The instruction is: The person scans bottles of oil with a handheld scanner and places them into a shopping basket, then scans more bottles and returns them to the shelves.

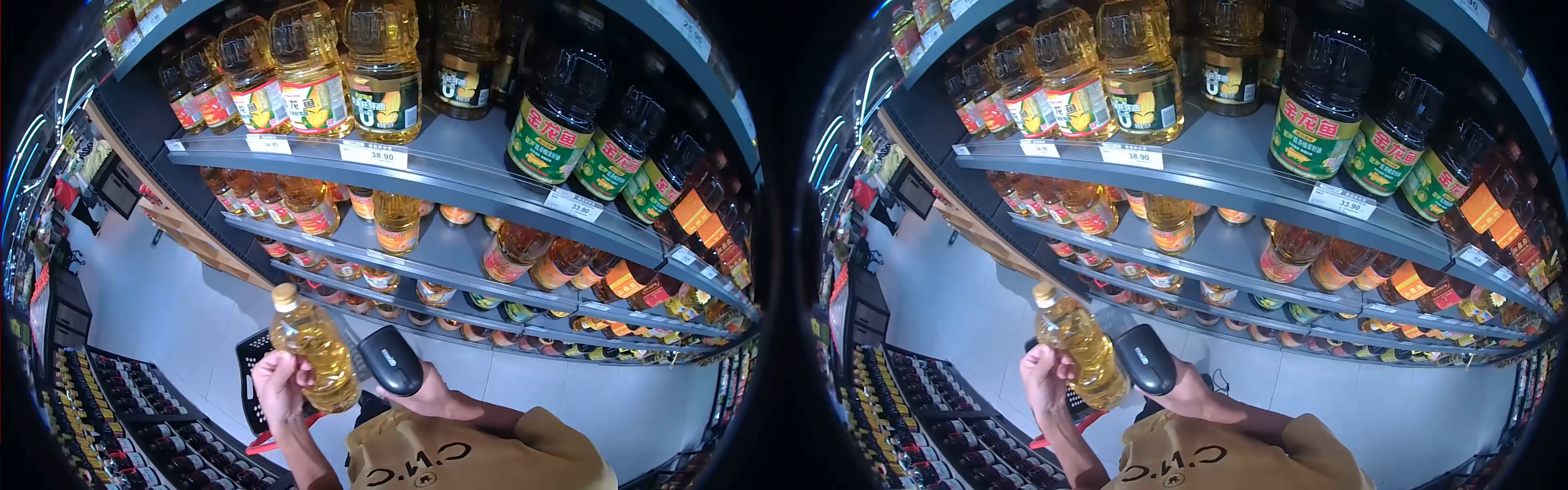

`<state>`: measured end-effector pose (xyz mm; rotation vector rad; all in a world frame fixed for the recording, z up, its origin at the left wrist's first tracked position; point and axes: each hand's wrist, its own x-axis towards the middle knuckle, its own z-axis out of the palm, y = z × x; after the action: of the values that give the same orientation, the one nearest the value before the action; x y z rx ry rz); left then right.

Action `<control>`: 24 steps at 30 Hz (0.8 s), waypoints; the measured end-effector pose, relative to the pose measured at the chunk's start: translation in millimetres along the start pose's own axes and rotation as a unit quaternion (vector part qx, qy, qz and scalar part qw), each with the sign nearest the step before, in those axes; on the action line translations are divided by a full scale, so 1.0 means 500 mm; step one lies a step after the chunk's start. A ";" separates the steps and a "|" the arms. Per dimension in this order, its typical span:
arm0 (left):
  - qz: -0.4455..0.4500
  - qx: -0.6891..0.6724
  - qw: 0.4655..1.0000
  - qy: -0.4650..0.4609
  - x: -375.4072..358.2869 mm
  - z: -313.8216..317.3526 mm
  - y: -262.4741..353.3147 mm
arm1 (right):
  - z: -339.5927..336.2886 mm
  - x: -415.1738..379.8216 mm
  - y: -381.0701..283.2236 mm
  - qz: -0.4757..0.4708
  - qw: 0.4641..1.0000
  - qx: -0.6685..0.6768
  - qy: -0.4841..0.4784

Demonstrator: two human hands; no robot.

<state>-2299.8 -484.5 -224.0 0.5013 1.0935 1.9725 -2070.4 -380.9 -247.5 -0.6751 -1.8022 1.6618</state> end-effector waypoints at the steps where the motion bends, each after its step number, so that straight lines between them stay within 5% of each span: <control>1: -0.008 -0.010 1.000 -0.008 0.006 0.022 -0.002 | -0.001 0.003 -0.014 0.007 1.000 0.003 0.015; 9: -0.075 -0.058 0.991 -0.099 0.075 0.118 -0.018 | 0.023 0.031 0.013 -0.073 0.985 -0.069 0.140; 13: -0.106 -0.046 0.982 -0.149 0.112 0.135 -0.020 | 0.038 0.052 -0.009 -0.075 0.951 -0.207 0.218; 24: -0.169 -0.019 0.953 -0.251 0.178 0.177 0.023 | 0.083 0.080 0.015 -0.069 0.928 -0.105 0.351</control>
<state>-2299.6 -370.8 -169.7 0.6972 0.7552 1.4533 -2128.4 -380.7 -253.3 -1.0479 -1.4526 0.9524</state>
